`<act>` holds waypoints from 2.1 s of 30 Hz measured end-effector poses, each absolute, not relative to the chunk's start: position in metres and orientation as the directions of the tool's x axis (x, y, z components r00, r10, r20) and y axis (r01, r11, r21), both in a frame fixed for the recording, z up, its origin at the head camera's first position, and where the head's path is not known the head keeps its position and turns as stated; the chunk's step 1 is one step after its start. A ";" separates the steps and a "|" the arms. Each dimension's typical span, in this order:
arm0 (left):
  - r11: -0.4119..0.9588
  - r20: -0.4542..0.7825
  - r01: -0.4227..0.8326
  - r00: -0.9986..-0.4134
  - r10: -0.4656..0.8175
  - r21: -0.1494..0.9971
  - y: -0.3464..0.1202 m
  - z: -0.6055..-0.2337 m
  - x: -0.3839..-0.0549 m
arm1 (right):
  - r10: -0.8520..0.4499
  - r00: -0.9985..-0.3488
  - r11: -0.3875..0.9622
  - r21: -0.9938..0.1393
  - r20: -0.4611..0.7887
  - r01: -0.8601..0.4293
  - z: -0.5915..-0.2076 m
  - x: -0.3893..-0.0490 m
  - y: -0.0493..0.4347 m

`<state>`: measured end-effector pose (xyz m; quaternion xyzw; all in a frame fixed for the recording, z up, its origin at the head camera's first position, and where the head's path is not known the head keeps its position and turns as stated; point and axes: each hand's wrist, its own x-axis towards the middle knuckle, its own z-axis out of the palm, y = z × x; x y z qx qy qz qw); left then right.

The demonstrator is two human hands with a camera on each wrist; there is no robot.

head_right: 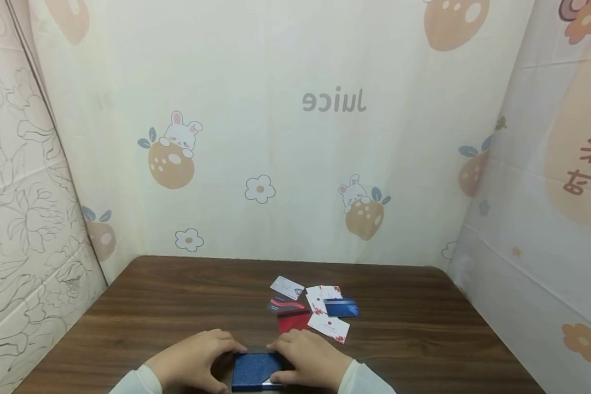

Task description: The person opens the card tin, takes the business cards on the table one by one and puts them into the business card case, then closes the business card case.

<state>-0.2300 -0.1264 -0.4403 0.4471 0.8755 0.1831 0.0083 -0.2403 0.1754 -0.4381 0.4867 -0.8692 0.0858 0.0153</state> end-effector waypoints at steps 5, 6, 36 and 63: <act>0.525 0.176 0.795 -0.589 0.789 0.304 -0.127 -0.442 -0.230 | -0.866 -0.481 0.478 -0.056 0.137 -0.877 -0.439 -0.241 0.172; 0.523 0.182 0.799 -0.585 0.790 0.298 -0.127 -0.443 -0.230 | -0.869 -0.477 0.475 -0.044 0.134 -0.879 -0.438 -0.241 0.172; 0.523 0.185 0.802 -0.583 0.791 0.291 -0.124 -0.443 -0.233 | -0.946 -0.280 0.322 0.342 0.166 -0.883 -0.432 -0.243 0.159; 0.485 0.147 0.781 -0.574 0.806 0.393 -0.121 -0.442 -0.237 | -0.963 -0.199 0.260 0.450 0.180 -0.854 -0.435 -0.238 0.157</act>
